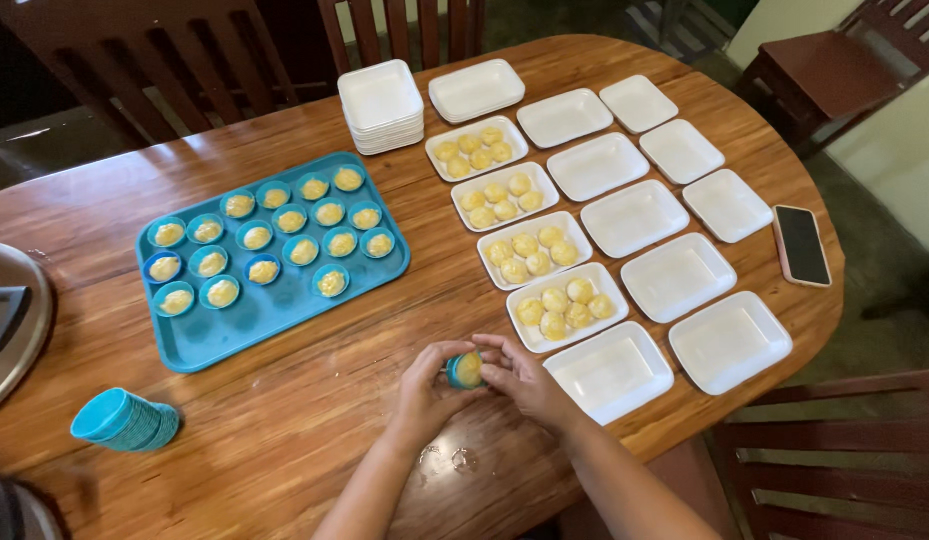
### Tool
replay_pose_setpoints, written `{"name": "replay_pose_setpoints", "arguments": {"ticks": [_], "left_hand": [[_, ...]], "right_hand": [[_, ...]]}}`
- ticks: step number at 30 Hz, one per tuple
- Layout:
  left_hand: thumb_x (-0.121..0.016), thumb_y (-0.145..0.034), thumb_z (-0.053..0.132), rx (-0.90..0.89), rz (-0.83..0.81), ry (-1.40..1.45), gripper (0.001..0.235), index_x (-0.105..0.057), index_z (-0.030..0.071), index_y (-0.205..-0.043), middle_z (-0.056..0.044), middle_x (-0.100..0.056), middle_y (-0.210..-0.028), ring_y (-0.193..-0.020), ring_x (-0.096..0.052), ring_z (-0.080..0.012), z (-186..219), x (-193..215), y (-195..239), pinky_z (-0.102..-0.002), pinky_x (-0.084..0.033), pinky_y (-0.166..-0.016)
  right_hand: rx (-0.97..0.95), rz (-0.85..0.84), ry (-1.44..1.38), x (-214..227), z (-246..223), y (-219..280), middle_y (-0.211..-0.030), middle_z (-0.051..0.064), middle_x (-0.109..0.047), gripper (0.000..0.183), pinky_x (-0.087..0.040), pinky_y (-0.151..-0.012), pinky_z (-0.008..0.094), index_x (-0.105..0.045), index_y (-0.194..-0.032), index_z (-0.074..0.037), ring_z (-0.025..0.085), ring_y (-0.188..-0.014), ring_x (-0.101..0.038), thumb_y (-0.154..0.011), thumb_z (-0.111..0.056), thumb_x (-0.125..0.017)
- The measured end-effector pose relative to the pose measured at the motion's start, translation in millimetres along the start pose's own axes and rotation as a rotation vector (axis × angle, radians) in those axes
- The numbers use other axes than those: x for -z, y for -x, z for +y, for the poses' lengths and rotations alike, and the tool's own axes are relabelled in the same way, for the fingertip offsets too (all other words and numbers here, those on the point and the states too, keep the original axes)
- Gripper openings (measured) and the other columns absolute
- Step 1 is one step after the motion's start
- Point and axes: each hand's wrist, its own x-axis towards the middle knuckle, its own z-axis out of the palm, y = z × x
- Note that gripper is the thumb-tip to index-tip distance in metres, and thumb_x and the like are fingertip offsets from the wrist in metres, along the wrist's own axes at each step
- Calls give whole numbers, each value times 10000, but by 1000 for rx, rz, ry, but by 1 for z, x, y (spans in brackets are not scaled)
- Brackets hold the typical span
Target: The person removes small steamed cakes from blue and green silicone molds by hand and places them into white plastic food containers on a wooden table.
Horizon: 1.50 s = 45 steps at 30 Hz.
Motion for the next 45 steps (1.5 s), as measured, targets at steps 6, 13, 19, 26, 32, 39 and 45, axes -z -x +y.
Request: {"name": "replay_pose_setpoints", "arguments": {"ticks": [6, 13, 19, 26, 32, 39, 45], "left_hand": [[-877, -795, 300, -90, -158, -79, 491, -694, 128, -1218, -86, -683, -1182, -1145, -656, -248, 23, 4, 0, -352, -521, -973], [-961, -657, 268, 140, -264, -269, 639, -704, 225, -1241, 6, -662, -1071, -759, -594, -137, 6, 6, 19, -280, -510, -717], [-978, -636, 317, 217, -264, -318, 660, -705, 248, -1233, 41, -690, -943, -778, -596, -141, 9, 14, 30, -273, -507, -704], [-982, -627, 333, 211, -137, -301, 712, -711, 174, -1266, -37, -722, -1186, -1142, -677, -173, 8, 50, 46, -281, -491, -976], [-984, -623, 266, 409, -63, -294, 715, -720, 234, -1287, 14, -644, -932, -627, -505, -99, -1, 74, 69, -230, -464, -616], [-955, -653, 236, 483, 20, -244, 728, -702, 188, -1334, 29, -647, -917, -680, -508, -84, -13, 92, 87, -226, -461, -643], [-926, -690, 125, 566, 209, -25, 797, -615, 156, -1423, -8, -696, -931, -664, -538, -70, -24, 112, 98, -202, -488, -656]], "right_hand": [[62, -28, 143, -3, 21, -5, -1244, 73, -638, 553, -525, -958, 277, -568, -1391, -106, 142, -1143, -634, -906, -335, -705], [-359, 81, -398, -15, 42, 8, -952, 69, -700, 313, -581, -691, 324, -615, -1294, -158, 144, -806, -695, -1038, -183, -437], [-484, -28, -703, 15, 76, 17, -1132, 147, -738, 360, -621, -804, 441, -660, -1252, -164, 314, -880, -729, -1005, -329, -457], [-318, 381, -446, 79, 21, 55, -1299, 341, -629, 484, -615, -787, 312, -487, -1519, -30, 368, -1063, -694, -1040, -62, -422], [-267, 502, 655, 109, 44, 43, -1552, 62, -519, 773, -461, -1078, 381, -378, -1571, -243, 233, -1300, -570, -884, -245, -730], [-75, 587, 818, 106, 68, 39, -1391, 159, -609, 917, -511, -1015, 389, -353, -1579, -170, 283, -1274, -610, -803, -171, -840], [-110, 651, 780, 149, 113, 43, -1233, 106, -649, 892, -540, -921, 323, -443, -1547, -240, 210, -1051, -678, -738, -143, -804]]}}
